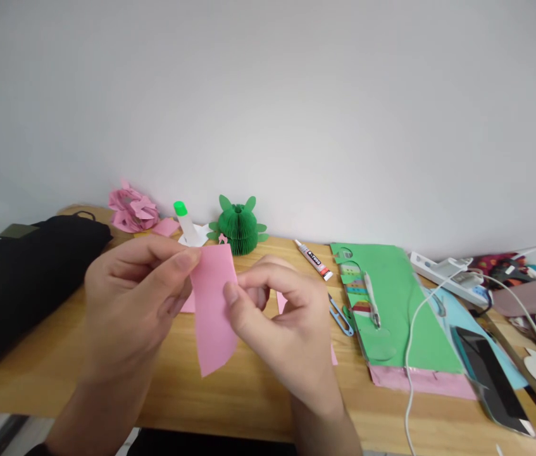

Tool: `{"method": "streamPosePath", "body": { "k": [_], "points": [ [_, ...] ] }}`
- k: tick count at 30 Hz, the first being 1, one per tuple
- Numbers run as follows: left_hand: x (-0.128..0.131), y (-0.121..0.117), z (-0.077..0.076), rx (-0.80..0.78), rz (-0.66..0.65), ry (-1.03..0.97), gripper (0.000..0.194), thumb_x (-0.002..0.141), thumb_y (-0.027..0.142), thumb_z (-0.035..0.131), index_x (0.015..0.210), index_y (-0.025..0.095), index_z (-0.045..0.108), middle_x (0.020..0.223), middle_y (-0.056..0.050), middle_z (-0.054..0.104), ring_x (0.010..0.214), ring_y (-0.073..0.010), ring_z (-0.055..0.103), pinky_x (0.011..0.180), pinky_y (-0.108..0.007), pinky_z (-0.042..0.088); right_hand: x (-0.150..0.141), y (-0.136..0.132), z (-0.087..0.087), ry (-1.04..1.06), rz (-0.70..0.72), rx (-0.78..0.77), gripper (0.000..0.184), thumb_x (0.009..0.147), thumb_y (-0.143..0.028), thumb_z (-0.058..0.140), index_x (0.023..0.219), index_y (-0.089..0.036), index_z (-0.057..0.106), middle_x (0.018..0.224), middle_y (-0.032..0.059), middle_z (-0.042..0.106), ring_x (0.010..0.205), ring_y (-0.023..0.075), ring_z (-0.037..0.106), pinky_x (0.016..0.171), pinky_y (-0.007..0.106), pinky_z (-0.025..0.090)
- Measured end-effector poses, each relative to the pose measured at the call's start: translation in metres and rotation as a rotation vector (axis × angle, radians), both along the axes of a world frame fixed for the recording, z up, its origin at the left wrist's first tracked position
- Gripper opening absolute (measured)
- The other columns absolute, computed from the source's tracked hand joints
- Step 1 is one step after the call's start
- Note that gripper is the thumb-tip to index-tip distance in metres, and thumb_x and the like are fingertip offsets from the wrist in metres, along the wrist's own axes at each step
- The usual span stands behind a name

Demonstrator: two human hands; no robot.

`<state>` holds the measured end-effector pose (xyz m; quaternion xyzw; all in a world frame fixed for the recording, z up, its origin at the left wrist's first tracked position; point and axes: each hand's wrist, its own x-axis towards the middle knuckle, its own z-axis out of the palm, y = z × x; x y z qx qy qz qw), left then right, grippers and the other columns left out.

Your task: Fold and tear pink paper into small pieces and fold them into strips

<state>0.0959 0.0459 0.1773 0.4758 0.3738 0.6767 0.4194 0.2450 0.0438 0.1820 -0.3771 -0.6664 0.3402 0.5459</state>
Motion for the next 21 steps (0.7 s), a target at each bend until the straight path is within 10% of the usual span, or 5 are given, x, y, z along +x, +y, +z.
{"method": "streamPosePath", "body": {
  "k": [14,21],
  "points": [
    [-0.001,0.003,-0.003,0.002,0.037,0.012,0.013,0.082,0.026,0.065,0.070,0.021,0.066,0.045,0.006,0.047,0.038,-0.0055,0.039,0.035,-0.020,0.030,0.003,0.002,-0.001,0.019,-0.017,0.060,0.014,0.080,-0.011,0.064,0.072,-0.022,0.066,0.061,-0.0029,0.056,0.060,0.0103,0.050,0.057,0.025,0.042],
    [-0.040,0.010,0.020,0.130,-0.295,0.675,0.018,0.073,0.013,0.061,0.056,0.018,0.059,0.046,0.005,0.047,0.043,-0.0070,0.041,0.041,-0.019,0.033,0.019,0.013,0.010,-0.191,0.308,-0.045,0.015,0.074,-0.009,0.062,0.063,-0.018,0.063,0.055,-0.0033,0.057,0.051,0.0083,0.048,0.049,0.023,0.040]
  ]
}}
